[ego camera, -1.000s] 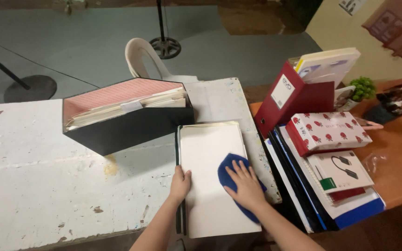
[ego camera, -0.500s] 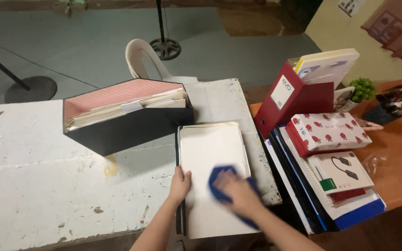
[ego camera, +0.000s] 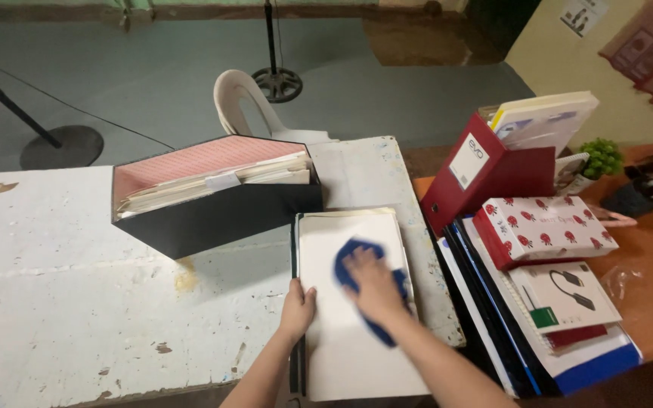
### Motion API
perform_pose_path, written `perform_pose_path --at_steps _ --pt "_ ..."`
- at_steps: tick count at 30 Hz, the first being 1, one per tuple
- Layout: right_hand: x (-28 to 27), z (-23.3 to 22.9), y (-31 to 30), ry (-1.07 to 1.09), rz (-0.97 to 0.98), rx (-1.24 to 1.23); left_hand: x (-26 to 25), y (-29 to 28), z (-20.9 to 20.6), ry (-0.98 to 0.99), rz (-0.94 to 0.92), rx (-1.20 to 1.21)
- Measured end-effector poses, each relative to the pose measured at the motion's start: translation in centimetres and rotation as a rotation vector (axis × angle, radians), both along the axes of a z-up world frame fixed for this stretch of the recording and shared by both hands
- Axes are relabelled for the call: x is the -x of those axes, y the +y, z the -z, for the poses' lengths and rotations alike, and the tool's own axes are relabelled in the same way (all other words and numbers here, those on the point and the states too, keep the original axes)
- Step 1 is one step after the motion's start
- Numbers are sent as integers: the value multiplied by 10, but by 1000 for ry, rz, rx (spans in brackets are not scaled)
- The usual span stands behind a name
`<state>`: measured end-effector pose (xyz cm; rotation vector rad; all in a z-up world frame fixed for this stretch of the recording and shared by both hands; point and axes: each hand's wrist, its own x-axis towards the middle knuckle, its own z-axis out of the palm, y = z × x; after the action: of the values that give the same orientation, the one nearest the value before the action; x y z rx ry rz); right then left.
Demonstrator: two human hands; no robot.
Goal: The person wipes the covers and pages of several documents and binders using a blue cloth. They handle the items one by one, flipping them over to clean both sides, and then place them into a black storage box on the table.
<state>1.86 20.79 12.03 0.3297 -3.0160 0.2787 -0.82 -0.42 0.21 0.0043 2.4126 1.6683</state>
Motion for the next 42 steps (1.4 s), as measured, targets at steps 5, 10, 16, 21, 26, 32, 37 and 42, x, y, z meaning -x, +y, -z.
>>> perform_pose_path --at_steps 5,10,16,21,26,32,37,42 --pt "56 3 40 -169 378 -66 -1 1 1 21 -8 -29" --pt "75 33 6 92 352 -215 -2 0 -3 -28 -1 -3" --pt "57 5 -45 -150 -124 76 1 -1 9 23 -8 18" --pt "96 25 30 152 114 76 -7 -2 -30 -87 11 -54" --pt "88 27 20 1 332 -116 -5 -2 -18 -53 10 -40" --pt "25 0 -64 -96 -35 109 2 0 25 59 8 -1" --pt "41 -19 -14 -57 -80 169 -4 -3 -6 -31 -1 -54" --pt "65 -5 49 -176 369 10 -9 -4 -40 -120 39 -63"
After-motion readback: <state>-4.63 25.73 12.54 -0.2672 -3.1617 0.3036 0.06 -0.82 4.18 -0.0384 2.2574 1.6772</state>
